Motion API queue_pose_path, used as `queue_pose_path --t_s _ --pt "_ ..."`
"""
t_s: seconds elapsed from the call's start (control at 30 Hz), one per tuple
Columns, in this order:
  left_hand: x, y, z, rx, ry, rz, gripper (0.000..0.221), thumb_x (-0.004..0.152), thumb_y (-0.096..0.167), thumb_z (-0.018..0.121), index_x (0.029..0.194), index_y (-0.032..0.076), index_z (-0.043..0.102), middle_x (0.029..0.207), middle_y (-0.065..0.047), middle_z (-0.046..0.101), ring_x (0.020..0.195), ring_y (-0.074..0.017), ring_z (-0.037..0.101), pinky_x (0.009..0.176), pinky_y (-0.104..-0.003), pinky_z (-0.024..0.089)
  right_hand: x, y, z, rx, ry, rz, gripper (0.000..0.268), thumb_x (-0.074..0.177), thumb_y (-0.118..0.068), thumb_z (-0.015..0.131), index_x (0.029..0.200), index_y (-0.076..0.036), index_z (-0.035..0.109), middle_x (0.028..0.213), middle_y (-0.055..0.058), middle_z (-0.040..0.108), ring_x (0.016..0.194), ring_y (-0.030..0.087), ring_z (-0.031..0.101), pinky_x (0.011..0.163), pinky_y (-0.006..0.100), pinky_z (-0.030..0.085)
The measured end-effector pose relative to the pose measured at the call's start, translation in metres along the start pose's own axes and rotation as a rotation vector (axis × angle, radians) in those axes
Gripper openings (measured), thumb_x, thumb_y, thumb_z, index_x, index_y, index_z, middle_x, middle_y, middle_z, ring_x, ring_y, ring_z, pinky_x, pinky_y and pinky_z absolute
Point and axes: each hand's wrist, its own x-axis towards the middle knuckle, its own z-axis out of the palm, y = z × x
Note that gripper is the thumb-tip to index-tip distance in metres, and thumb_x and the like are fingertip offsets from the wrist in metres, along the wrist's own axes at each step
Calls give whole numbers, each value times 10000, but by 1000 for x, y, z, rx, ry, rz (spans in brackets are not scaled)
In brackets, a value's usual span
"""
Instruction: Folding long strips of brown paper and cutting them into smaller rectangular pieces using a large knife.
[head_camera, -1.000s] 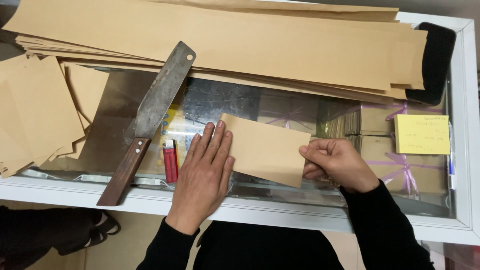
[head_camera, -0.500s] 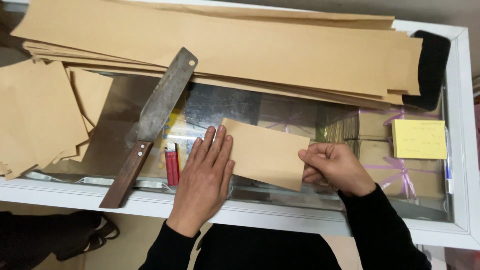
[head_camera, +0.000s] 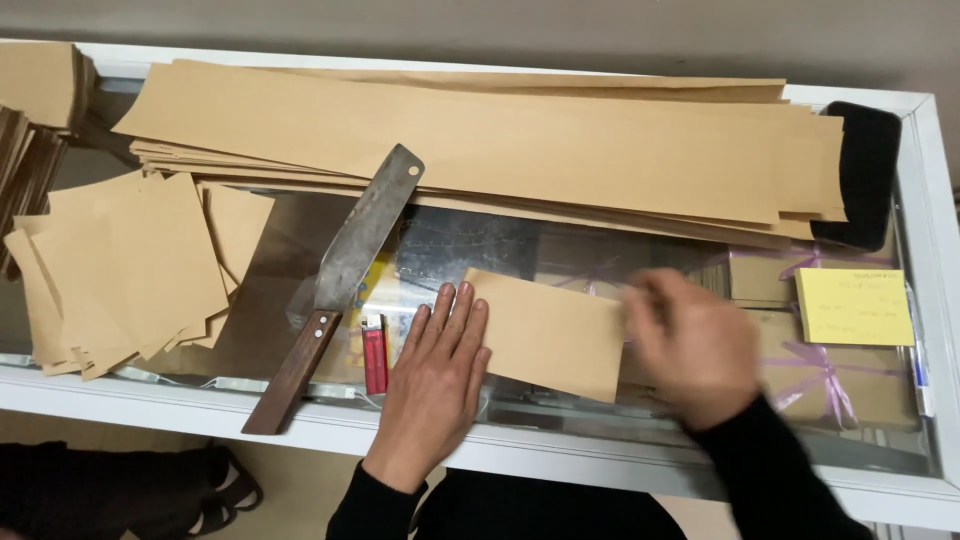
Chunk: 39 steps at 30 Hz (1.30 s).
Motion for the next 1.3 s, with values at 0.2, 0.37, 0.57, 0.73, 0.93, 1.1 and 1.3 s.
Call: queue_pose_path --t_s 0.2,0.37,0.57,0.73,0.93,1.1,1.3 --pt "1 -1 -1 -32 2 9 593 1225 293 434 1755 29 394 1841 -174 389 1733 -349 301 1422 -513 212 -13 -73 56 206 -160 -552 577 1151 -410 558 1639 -102 567 1526 149 738 1515 342 577 1178 520 435" --pt "5 -3 -16 -65 -71 -34 665 1230 425 321 1777 46 317 1826 -145 416 1736 -366 254 1407 -538 169 -21 -82 65 158 -135 -460 576 1146 -454 545 1596 -103 623 1519 114 755 1536 297 584 1130 497 460" --pt "-3 -12 -55 3 -59 -125 613 1220 450 360 1696 72 442 1585 -154 650 1541 -395 443 1266 -590 327 -19 -87 61 86 -165 -476 613 1145 -532 533 1577 -102 600 1538 116 732 1577 312 538 1117 526 472" --pt "-28 -16 -60 323 168 -297 456 1128 373 666 1498 106 679 1195 -92 683 983 -309 636 737 -432 570 -23 -91 60 11 -226 -522 680 1155 -604 468 1637 -137 575 1683 160 597 1600 380 477 1199 582 432" --pt "-27 -16 -50 114 -69 -575 737 1090 116 598 1769 134 313 1368 -232 536 1134 -444 645 661 -542 608 -30 -96 67 -108 -116 -600 659 1120 -685 502 1621 -272 614 1655 218 594 1569 445 498 1155 566 458" --pt "-23 -37 -57 -169 -144 -665 588 1039 232 761 1603 147 619 1242 -112 611 1162 -357 710 981 -557 623 -35 -95 70 -225 -18 -663 690 1096 -747 486 1634 -329 601 1649 213 594 1580 434 501 1170 544 447" --pt "5 -40 -64 -488 152 -442 262 1017 198 834 1135 110 618 1043 -68 756 970 -248 741 883 -403 589 -34 -94 73 -241 -52 -653 703 1071 -755 524 1635 -341 594 1643 211 592 1579 432 495 1169 550 446"
